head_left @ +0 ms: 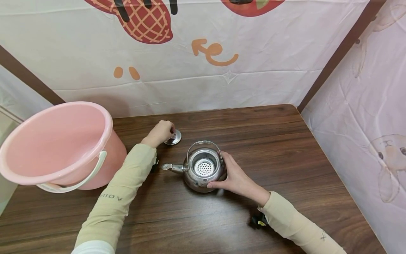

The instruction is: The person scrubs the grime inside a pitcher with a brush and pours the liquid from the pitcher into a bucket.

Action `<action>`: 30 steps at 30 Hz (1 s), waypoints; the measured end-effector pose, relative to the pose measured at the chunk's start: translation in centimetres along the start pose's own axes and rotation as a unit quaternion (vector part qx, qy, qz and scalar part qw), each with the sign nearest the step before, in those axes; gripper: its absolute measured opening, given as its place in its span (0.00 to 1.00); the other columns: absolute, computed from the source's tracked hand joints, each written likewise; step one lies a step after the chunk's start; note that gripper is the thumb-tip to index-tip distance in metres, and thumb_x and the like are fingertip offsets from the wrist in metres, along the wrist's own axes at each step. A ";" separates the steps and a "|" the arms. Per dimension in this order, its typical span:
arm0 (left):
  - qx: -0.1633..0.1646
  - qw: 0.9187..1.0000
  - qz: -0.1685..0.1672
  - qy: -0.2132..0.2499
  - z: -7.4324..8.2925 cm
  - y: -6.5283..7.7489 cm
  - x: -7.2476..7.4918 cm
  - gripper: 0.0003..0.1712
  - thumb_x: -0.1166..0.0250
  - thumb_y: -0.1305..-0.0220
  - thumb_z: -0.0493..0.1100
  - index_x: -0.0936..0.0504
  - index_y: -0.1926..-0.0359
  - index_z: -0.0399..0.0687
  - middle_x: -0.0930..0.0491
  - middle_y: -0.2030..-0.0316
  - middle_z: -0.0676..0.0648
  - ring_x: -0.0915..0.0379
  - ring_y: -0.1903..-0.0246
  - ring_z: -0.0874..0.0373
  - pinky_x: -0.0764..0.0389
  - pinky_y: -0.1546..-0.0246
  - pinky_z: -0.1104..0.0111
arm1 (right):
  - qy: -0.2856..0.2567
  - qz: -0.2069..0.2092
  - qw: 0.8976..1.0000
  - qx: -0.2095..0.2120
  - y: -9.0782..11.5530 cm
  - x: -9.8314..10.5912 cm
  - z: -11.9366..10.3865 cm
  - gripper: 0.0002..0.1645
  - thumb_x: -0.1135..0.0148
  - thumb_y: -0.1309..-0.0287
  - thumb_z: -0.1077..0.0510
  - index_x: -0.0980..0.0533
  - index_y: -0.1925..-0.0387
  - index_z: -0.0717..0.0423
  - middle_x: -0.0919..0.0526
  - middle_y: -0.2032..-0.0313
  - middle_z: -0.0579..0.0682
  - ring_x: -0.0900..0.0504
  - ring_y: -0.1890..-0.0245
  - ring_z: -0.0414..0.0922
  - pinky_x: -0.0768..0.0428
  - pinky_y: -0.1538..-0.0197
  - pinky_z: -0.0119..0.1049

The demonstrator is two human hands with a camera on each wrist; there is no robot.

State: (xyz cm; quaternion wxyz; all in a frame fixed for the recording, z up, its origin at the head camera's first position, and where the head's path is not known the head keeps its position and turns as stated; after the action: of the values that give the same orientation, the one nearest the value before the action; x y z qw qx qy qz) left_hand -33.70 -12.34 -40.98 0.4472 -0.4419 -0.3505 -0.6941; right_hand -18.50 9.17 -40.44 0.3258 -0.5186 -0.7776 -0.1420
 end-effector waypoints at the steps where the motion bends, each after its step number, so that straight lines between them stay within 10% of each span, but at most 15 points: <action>1: 0.000 1.000 0.000 0.000 0.0 0.0 0.0 0.06 0.35 0.52 0.32 0.20 0.70 0.33 0.22 0.71 0.40 0.28 0.69 0.50 0.27 0.65 0.60 | 0.000 0.001 1.000 0.001 0.0 0.0 0.0 0.58 0.24 0.70 0.43 0.43 0.38 0.57 0.35 0.43 0.53 0.35 0.42 0.44 0.36 0.40 0.42; 30: -0.041 0.998 0.034 -0.018 3.3 1.9 4.5 0.10 0.40 0.43 0.36 0.21 0.60 0.38 0.21 0.63 0.41 0.26 0.62 0.50 0.27 0.60 0.57 | 0.000 0.002 1.000 0.003 0.0 -0.1 0.0 0.59 0.24 0.70 0.43 0.43 0.38 0.59 0.35 0.42 0.54 0.36 0.41 0.46 0.37 0.40 0.43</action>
State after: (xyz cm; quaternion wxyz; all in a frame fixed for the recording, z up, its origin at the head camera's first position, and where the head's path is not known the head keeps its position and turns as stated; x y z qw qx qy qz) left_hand -31.85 -11.49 -35.44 0.4453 -0.4839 -0.3146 -0.6845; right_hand -18.47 9.11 -40.47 0.3275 -0.5188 -0.7773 -0.1391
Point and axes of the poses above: each hand's wrist, its own y-axis away from the middle knuckle, its own x-axis out of the back of the hand, z = x × y, the point moved 8 cm from there along -y, towards the middle knuckle
